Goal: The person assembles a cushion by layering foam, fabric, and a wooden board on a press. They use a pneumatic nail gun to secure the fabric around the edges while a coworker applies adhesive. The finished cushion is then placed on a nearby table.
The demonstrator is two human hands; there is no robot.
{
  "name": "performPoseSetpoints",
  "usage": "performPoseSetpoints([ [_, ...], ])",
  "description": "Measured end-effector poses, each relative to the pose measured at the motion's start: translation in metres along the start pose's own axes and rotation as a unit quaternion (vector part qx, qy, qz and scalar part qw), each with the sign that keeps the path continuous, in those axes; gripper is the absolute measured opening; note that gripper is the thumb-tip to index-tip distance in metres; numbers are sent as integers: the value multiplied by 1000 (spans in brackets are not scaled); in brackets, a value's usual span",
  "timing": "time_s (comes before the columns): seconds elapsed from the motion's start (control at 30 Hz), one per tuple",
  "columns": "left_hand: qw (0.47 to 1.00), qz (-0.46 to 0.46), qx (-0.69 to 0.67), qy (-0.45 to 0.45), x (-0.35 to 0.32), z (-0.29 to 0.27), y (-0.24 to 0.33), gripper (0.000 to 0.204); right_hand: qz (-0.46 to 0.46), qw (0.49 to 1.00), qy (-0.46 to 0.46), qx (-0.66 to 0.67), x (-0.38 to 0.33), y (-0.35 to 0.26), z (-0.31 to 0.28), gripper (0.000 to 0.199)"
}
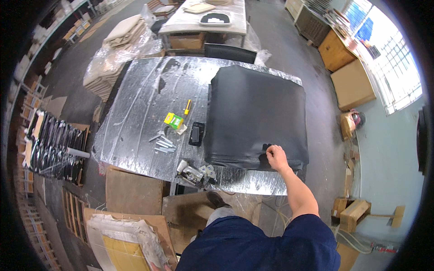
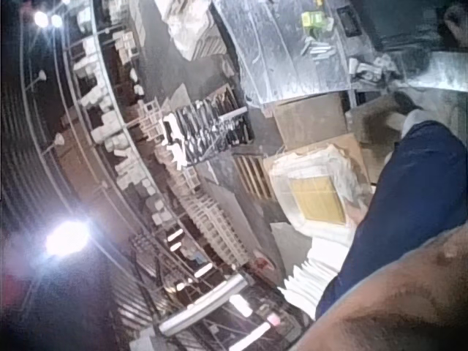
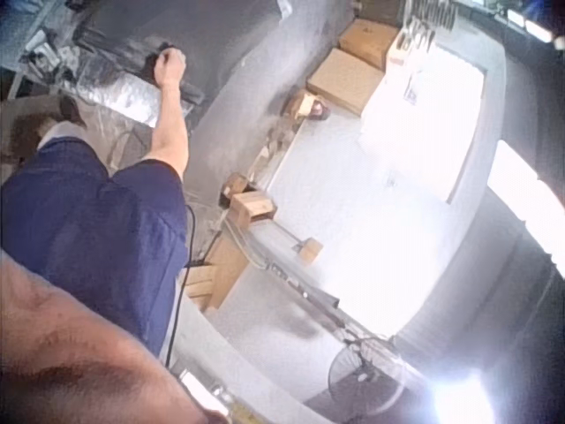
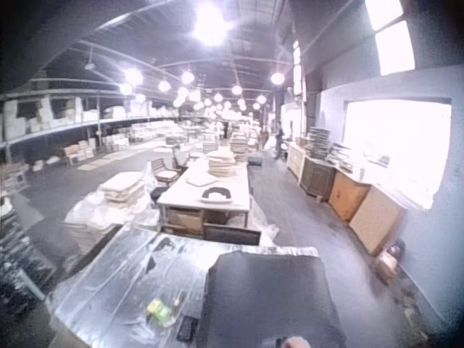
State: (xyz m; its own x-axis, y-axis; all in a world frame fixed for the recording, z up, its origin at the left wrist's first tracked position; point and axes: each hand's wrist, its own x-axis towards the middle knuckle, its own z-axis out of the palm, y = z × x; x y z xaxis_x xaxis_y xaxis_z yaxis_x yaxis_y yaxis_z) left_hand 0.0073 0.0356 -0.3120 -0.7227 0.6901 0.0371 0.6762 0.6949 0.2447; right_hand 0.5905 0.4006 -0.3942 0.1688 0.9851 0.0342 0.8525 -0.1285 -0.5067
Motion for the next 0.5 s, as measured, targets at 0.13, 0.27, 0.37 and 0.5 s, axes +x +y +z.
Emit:
performPoseSetpoints([
  [0.13, 1000, -9, -12, 7, -11, -14, -20, 75, 41, 999, 14, 11, 30, -13, -4, 14],
  [0.27, 1000, -13, -14, -22, -7, -21, -44, 77, 63, 995, -66, 38, 56, -38, -22, 22],
  [0.37, 999, -22, -39, -8, 2, -30, -42, 73, -131, 988, -75, -25, 52, -35, -36, 20],
  [0.5, 998, -25, -58, 24, -9, -39, -53, 69, -143, 989, -11, -22, 67, -32, -40, 16],
])
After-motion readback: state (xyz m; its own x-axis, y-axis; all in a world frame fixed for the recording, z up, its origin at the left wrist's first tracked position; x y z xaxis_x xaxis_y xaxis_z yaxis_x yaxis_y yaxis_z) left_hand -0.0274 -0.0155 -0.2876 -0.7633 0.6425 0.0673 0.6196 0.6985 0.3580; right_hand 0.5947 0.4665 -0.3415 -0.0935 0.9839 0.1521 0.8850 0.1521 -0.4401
